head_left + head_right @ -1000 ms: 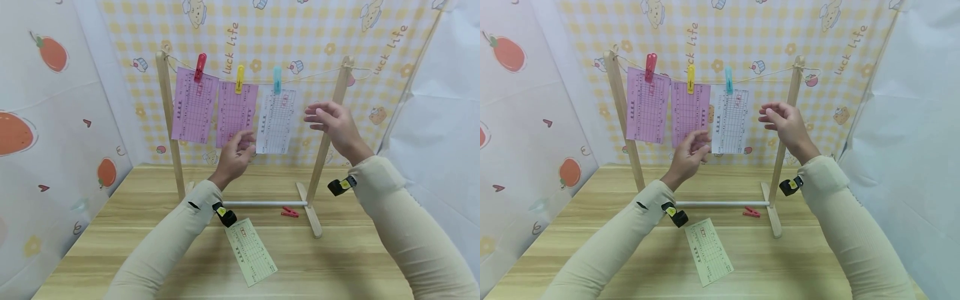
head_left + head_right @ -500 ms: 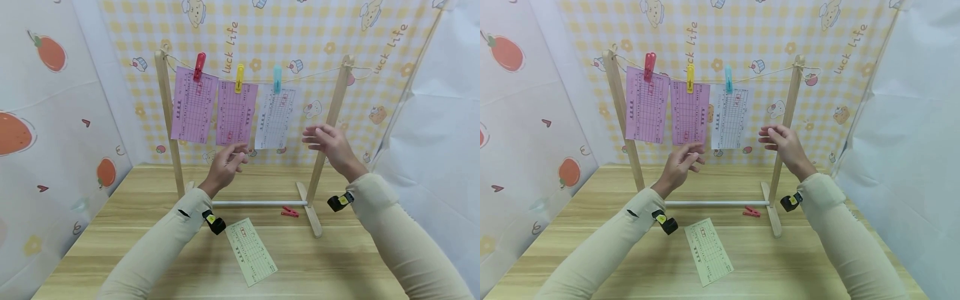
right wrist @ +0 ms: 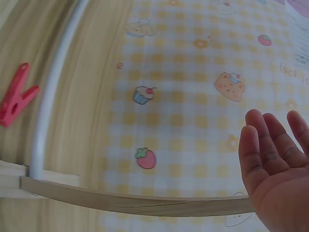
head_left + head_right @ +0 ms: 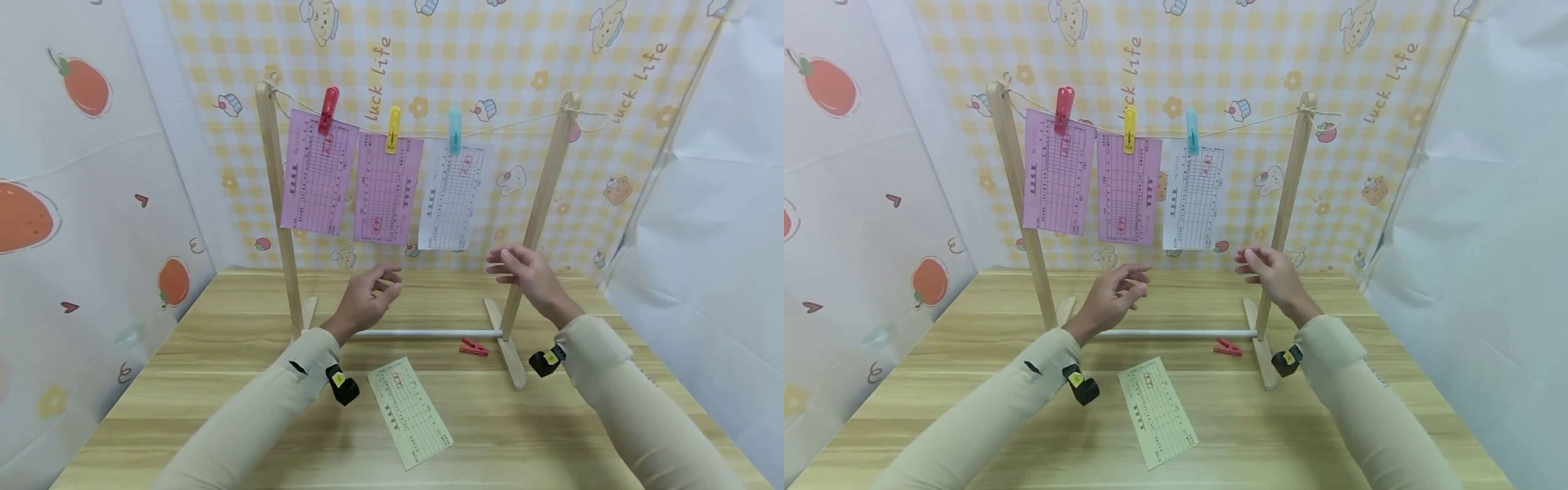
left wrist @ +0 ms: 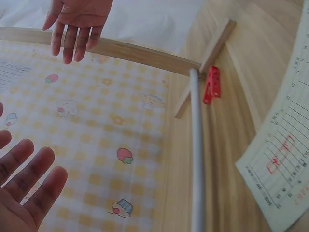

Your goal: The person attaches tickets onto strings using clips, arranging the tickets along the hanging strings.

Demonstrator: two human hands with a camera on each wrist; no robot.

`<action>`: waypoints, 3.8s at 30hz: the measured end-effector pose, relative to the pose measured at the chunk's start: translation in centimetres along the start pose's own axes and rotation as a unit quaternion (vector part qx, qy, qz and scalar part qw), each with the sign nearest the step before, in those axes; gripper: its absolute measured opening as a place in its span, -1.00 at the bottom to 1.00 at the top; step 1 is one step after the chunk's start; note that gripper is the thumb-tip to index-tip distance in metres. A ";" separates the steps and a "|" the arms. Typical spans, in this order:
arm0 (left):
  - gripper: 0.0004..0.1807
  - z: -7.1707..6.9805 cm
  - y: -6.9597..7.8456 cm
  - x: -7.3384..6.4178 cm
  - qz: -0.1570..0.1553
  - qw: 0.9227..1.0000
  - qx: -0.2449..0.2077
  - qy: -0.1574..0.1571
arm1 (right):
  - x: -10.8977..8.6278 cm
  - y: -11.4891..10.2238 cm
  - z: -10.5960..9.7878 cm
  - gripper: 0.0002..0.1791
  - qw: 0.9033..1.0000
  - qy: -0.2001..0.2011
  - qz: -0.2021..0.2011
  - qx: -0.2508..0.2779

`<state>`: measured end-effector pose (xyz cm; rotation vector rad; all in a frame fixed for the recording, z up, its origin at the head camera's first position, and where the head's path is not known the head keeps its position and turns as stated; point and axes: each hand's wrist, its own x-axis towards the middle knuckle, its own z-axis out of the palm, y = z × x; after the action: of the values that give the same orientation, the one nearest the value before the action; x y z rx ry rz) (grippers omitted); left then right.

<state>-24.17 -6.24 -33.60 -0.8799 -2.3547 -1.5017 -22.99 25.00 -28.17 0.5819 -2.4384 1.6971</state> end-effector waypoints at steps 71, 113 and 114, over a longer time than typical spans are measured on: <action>-0.53 4.3 -3.9 -8.1 -0.172 0.940 0.228 -0.187 | -5.0 11.4 5.7 -0.86 0.973 -0.078 0.140 -0.164; -0.65 4.1 -4.5 -6.5 -0.071 0.962 0.181 -0.190 | -4.9 12.1 6.0 -0.69 0.967 -0.127 0.104 -0.195; -0.68 4.0 -4.4 -6.3 -0.064 0.964 0.178 -0.186 | -4.9 12.2 6.0 -0.70 0.967 -0.127 0.102 -0.196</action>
<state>-21.15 -6.37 -41.78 -0.9988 -2.8750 -0.9610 -22.31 24.33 -42.52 0.5358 -3.0011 1.1973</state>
